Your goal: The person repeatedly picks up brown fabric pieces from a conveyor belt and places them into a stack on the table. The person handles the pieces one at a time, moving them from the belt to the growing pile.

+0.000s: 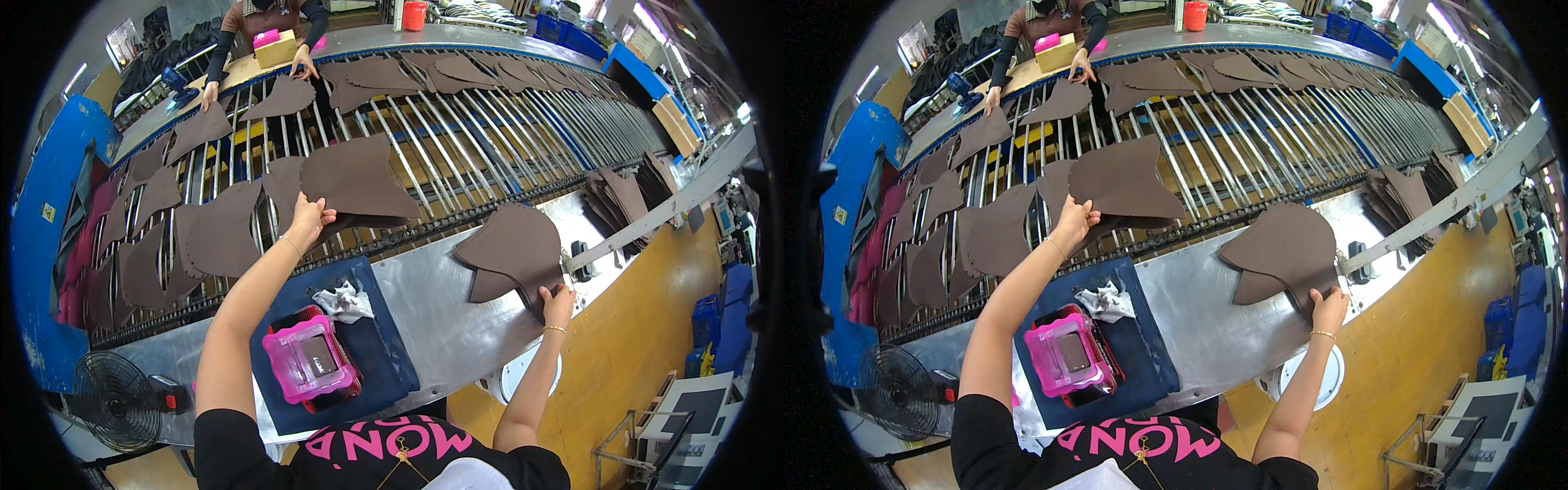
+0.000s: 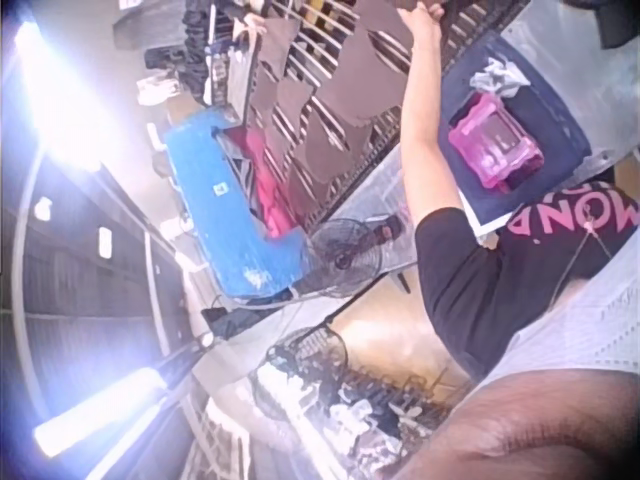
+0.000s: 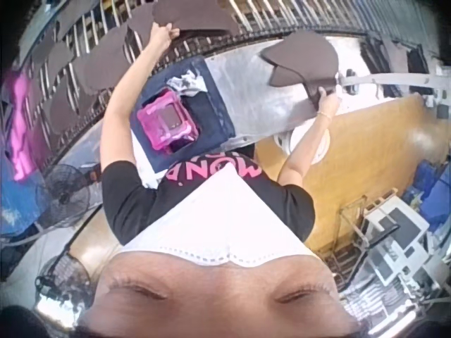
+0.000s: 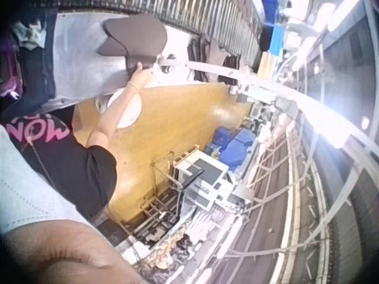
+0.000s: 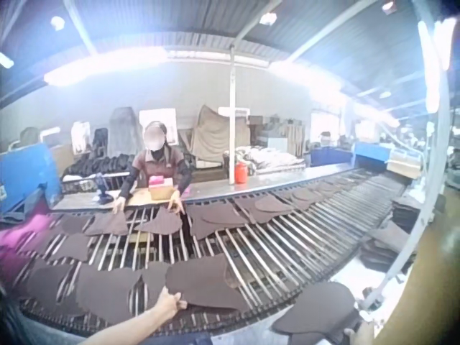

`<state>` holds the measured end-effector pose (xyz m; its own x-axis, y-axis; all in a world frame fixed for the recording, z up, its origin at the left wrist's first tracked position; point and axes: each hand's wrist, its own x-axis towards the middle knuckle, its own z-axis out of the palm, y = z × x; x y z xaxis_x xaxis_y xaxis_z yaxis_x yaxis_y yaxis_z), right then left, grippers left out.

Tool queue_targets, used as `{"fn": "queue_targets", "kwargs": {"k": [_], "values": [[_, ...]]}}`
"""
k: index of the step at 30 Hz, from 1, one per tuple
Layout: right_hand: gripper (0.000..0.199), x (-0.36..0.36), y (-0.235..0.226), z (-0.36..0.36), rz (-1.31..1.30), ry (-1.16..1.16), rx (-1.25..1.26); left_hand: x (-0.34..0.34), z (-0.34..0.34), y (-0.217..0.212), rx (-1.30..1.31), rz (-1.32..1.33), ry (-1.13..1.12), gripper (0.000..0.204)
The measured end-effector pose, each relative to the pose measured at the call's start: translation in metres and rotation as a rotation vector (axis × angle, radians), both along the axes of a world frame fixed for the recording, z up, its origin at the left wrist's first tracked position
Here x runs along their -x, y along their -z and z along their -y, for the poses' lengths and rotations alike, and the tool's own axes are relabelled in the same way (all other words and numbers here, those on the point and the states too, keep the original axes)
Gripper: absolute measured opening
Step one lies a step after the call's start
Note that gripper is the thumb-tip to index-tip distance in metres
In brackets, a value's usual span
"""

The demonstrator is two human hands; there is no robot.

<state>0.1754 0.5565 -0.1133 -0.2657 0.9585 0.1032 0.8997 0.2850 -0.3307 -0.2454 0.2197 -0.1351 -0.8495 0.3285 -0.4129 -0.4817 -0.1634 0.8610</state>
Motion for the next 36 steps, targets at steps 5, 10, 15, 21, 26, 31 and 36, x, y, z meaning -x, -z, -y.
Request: {"fn": "queue_targets", "kwargs": {"k": [5,10,15,21,26,31,36], "values": [[0.048,0.008,-0.014,0.013,0.017,0.014,-0.075,0.002,0.008,0.002,-0.030,0.126,-0.074,0.049],[0.037,0.008,-0.009,0.015,0.043,-0.089,-0.166,-0.015,0.053,-0.034,0.272,-0.014,0.198,0.065],[0.020,0.012,-0.082,0.039,-0.105,-0.337,-0.229,-0.050,0.096,-0.082,0.256,-0.177,0.457,0.057],[0.020,0.049,-0.163,0.118,-0.789,-0.742,0.084,-0.125,0.097,-0.138,0.286,-0.815,0.383,0.055],[0.023,0.110,-0.159,0.201,-1.216,-1.048,0.373,-0.164,0.153,-0.195,0.042,-0.488,0.360,0.032],[0.026,0.138,-0.154,0.263,-0.912,-1.300,0.575,-0.188,0.255,-0.229,0.346,-0.773,0.013,0.022],[0.017,0.153,-0.114,0.311,-0.885,-1.448,0.613,-0.234,0.313,-0.234,0.441,-0.828,-0.257,0.017]]}}
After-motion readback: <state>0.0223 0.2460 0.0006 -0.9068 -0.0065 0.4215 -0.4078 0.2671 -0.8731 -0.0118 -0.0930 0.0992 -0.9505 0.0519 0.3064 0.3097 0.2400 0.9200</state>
